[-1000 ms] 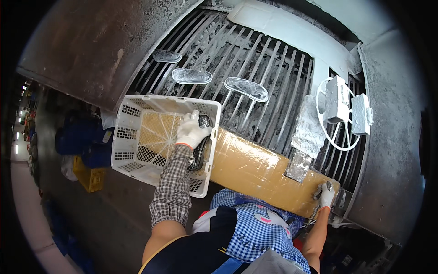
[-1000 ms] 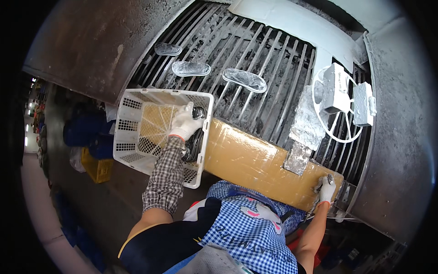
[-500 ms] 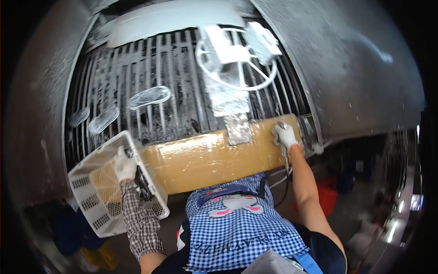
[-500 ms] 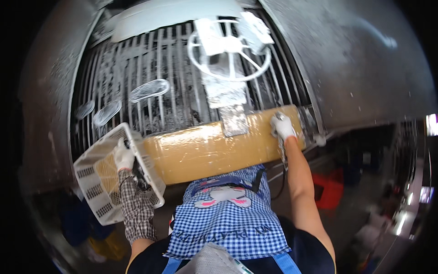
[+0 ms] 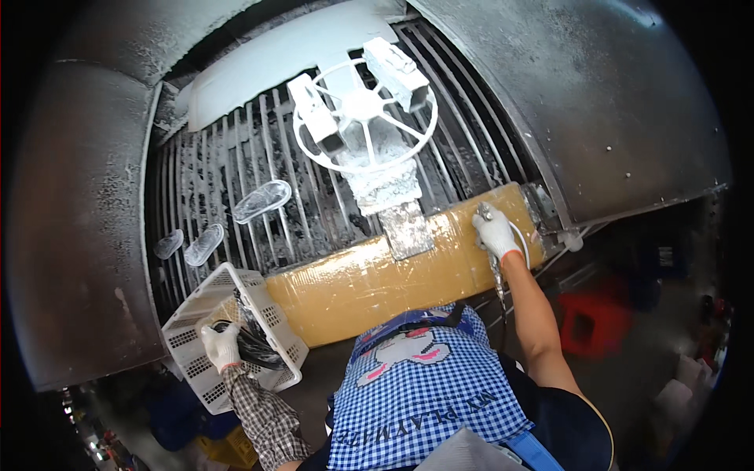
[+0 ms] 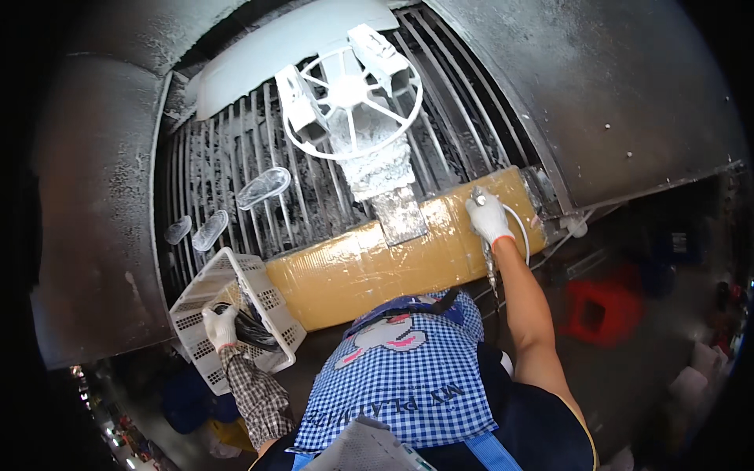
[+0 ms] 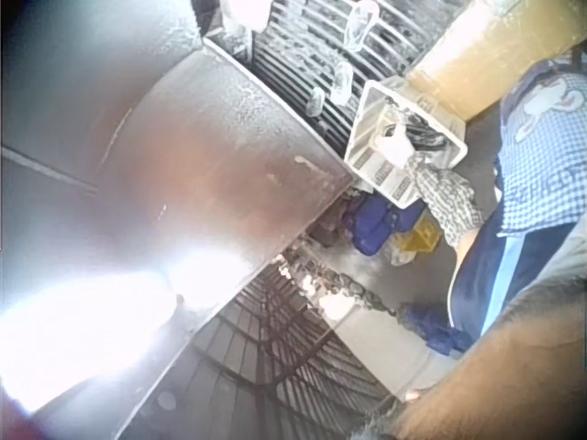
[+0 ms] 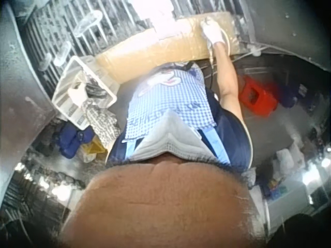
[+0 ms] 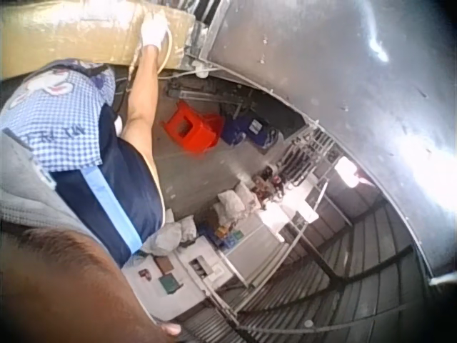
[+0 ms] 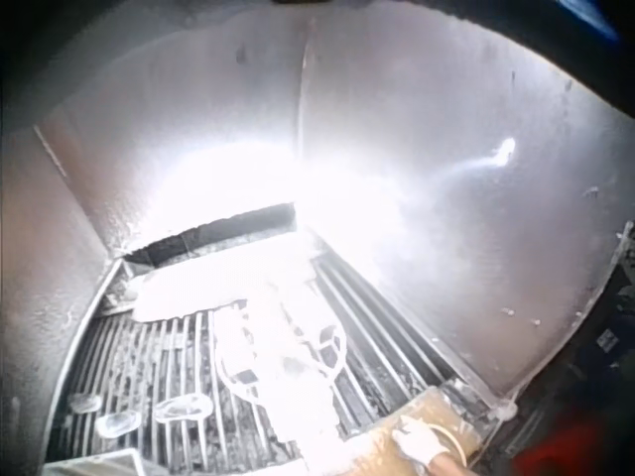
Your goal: The person uses a spray gun to apply white paint to a black shoe sole mounted on a rotating stand. They repeatedly pick up the shoe from a white plastic basket, spray it, and place it back into the basket.
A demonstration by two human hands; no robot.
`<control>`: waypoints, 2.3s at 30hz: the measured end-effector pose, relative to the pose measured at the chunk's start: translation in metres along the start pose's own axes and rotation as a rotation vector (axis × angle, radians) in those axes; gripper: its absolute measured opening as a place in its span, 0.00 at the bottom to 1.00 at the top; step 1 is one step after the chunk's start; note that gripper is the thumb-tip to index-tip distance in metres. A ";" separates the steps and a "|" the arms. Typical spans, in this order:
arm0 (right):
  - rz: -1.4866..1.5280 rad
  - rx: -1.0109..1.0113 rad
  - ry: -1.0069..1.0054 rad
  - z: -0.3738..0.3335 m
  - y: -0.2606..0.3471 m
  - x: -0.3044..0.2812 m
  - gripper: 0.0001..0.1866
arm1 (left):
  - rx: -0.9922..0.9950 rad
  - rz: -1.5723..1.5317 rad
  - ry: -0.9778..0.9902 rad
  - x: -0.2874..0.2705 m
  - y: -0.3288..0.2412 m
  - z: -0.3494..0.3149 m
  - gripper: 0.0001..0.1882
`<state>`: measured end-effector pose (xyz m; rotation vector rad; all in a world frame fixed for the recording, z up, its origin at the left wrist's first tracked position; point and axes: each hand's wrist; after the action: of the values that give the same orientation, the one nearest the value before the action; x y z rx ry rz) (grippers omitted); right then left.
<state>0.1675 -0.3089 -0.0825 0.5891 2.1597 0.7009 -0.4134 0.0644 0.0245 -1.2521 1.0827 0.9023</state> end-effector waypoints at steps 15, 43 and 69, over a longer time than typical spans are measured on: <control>-0.146 -0.186 -0.094 0.013 -0.025 0.006 0.30 | 0.086 -0.302 -0.155 -0.117 -0.042 -0.072 0.15; -0.236 -0.270 0.116 0.069 -0.068 -0.002 0.44 | 0.252 -0.837 0.251 0.109 -0.283 -0.142 0.17; -0.630 -0.333 -0.051 -0.060 0.012 -0.030 0.33 | 0.395 -0.800 0.358 0.112 -0.277 -0.146 0.16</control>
<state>0.1408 -0.3354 -0.0258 -0.2441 1.9576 0.6539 -0.1380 -0.1197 -0.0064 -1.3636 0.8494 -0.1424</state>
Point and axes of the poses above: each hand's wrist, its own z-axis towards the middle knuckle, its own x-axis out of the palm, y = z × x, and after that the axes turned 10 degrees about x, right-handed
